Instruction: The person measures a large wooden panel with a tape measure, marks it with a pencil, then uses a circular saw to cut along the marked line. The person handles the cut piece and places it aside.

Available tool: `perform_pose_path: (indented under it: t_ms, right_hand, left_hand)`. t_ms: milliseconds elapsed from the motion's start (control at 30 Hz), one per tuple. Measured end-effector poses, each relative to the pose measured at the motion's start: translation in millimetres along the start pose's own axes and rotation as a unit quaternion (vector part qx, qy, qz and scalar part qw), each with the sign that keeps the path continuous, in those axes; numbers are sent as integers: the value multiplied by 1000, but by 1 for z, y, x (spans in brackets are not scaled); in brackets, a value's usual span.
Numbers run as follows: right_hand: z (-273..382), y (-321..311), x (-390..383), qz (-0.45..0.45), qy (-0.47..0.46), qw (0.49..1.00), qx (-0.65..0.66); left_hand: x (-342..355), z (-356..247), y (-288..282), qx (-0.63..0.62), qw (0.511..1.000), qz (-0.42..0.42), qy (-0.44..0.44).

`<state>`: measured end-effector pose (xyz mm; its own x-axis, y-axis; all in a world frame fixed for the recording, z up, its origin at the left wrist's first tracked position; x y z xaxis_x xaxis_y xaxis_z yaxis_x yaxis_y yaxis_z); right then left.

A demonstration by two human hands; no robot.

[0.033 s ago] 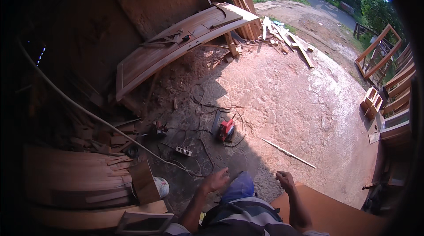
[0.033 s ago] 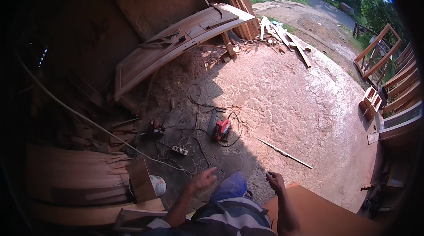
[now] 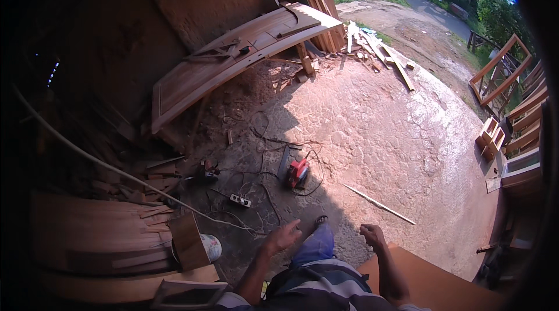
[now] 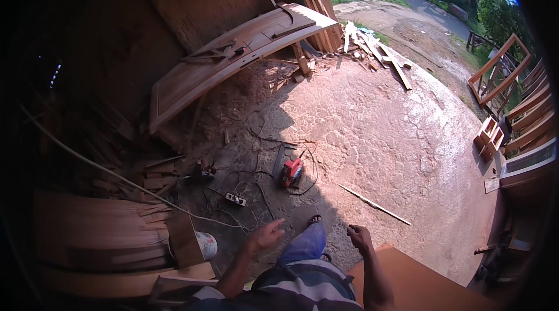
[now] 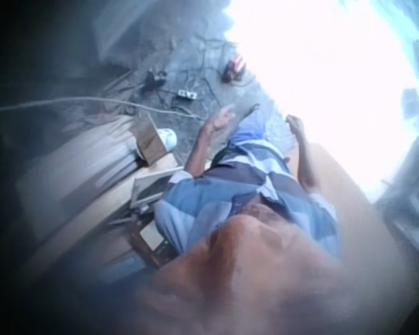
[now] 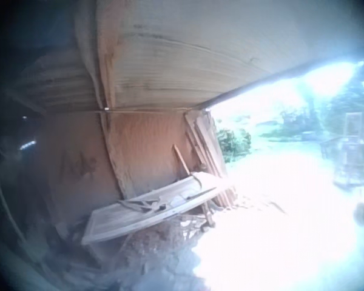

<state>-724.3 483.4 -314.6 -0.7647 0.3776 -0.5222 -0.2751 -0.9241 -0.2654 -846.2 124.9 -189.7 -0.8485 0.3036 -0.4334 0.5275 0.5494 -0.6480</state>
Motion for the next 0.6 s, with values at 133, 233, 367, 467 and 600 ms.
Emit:
perform_pose_path:
  t_ms: [133, 233, 367, 467, 600]
  right_hand:
    - [75, 39, 117, 33, -137, 983, -117]
    - [127, 69, 196, 68, -239, 957, -152]
    - [216, 82, 299, 150, -224, 930, -251]
    - [302, 93, 349, 174, -383, 866, -272]
    - [400, 121, 433, 188, -425, 834, -297]
  left_hand:
    - [119, -17, -8, -74, 996, 8, -52]
    - [203, -36, -19, -47, 999, -15, -12]
    - [308, -75, -62, -45, 996, -71, 29]
    - [351, -95, -100, -64, 990, -113, 52]
    - [411, -104, -141, -112, 965, -218, 95]
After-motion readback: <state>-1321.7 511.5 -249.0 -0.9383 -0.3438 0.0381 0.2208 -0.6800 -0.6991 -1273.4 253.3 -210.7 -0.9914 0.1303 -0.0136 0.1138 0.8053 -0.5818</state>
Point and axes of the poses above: each hand's wrist, its own x-axis towards the middle knuckle, its own y-axis out of the palm, z = x × y, the point moved 5 cm from there along x, towards the middle knuckle, and after that the axes turned 12 degrees about -z, right-handed, at the moved point
